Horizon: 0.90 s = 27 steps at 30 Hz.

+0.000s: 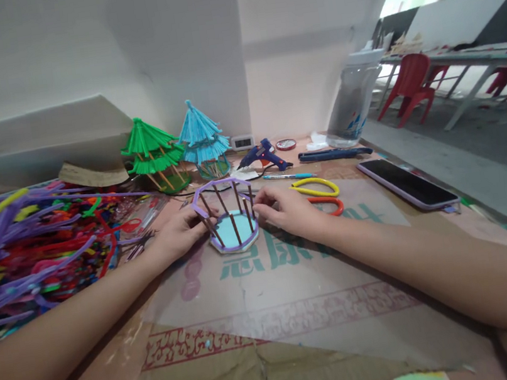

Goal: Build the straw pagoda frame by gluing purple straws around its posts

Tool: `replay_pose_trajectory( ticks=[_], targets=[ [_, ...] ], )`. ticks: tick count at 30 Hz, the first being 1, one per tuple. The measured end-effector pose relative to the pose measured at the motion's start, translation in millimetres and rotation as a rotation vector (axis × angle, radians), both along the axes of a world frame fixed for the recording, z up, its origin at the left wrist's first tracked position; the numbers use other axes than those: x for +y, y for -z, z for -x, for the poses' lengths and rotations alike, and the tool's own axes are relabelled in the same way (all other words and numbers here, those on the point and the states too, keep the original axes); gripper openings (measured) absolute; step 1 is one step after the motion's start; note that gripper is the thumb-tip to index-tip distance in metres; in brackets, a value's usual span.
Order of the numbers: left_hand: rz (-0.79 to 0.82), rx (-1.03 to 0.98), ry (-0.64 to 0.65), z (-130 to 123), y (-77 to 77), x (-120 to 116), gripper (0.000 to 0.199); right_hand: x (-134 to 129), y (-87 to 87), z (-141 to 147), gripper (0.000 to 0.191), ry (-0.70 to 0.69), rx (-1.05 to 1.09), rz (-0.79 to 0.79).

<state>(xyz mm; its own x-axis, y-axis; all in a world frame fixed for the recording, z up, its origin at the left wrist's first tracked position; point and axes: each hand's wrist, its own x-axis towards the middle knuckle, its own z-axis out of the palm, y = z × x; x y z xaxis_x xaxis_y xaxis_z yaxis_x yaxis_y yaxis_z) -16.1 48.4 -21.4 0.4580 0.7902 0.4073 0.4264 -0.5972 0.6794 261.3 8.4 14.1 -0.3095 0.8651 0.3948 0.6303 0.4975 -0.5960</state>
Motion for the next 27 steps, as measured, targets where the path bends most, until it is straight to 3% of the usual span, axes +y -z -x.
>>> replay_pose_trajectory(
  ticks=[7,20,27],
  targets=[
    [-0.020,0.031,-0.015,1,-1.4,-1,0.026,-15,-4.2,1,0.017,-0.195,-0.017,-0.260],
    [-0.016,0.100,-0.009,0,-7.9,-6,0.028,-13,-4.0,5,0.014,-0.215,-0.064,-0.049],
    [-0.016,0.098,-0.007,1,-6.2,-4,0.029,-15,-2.4,3,0.015,-0.215,-0.052,-0.088]
  ],
)
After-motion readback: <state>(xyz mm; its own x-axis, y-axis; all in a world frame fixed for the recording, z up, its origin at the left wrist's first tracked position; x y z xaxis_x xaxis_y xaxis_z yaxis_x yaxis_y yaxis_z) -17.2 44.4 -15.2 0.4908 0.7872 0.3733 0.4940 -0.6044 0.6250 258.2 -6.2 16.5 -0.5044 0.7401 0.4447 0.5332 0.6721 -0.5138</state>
